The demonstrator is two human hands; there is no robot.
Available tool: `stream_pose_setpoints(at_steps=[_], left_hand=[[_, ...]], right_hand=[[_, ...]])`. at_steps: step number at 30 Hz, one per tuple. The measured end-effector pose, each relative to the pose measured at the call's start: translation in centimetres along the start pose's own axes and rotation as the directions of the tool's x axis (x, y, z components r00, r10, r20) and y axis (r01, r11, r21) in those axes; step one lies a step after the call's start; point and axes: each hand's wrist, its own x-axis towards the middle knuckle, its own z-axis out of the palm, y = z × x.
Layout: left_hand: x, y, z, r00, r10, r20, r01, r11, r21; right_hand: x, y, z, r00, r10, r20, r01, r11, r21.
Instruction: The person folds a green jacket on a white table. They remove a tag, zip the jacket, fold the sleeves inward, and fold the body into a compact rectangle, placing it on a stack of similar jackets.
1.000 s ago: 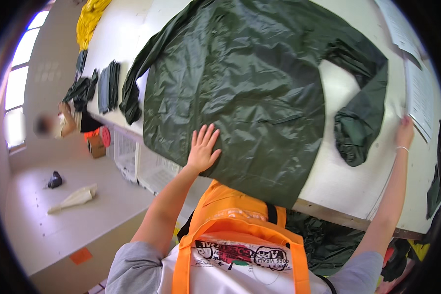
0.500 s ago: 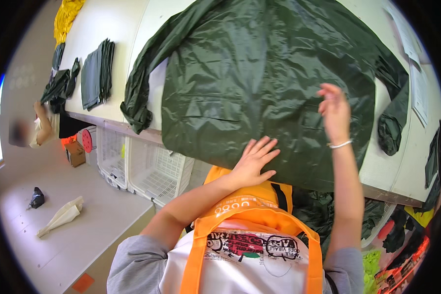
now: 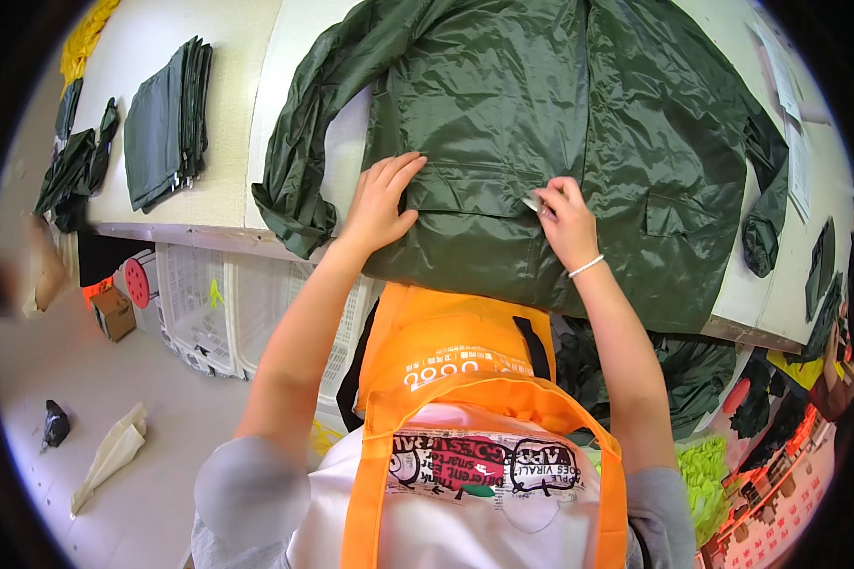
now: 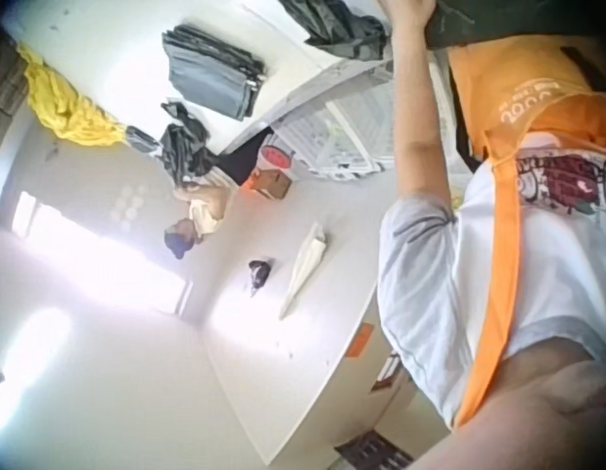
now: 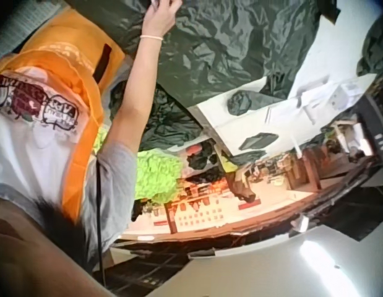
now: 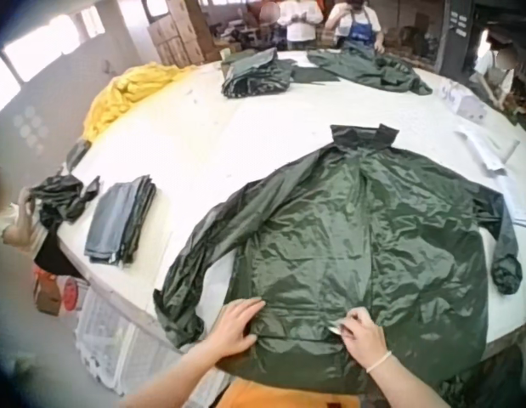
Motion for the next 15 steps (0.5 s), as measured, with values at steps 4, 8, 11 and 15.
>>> stream_pose_setpoints(at_steps=[4, 8, 11, 15], left_hand=[[2.0, -3.4, 1.6, 0.945, -0.299, -0.132, 0.242, 0.912, -0.332], [5.4, -4.0, 0.5, 0.851, -0.514, 0.106, 0.516, 0.785, -0.342], [5.7, -5.1, 0.9, 0.812, -0.556, 0.177, 0.577, 0.716, -0.393], [5.8, -5.1, 0.9, 0.815, -0.546, 0.196, 0.578, 0.736, -0.352]], right_hand=[[5.1, -0.2, 0.1, 0.958, 0.272, -0.089, -0.247, 0.943, 0.223], [7.4, 2.2, 0.8, 0.877, 0.480, 0.000, -0.463, 0.846, 0.264], [8.1, 2.5, 0.1, 0.764, 0.613, 0.202, -0.637, 0.665, 0.390], [8.3, 1.7, -0.7, 0.727, 0.637, 0.257, -0.677, 0.599, 0.428]])
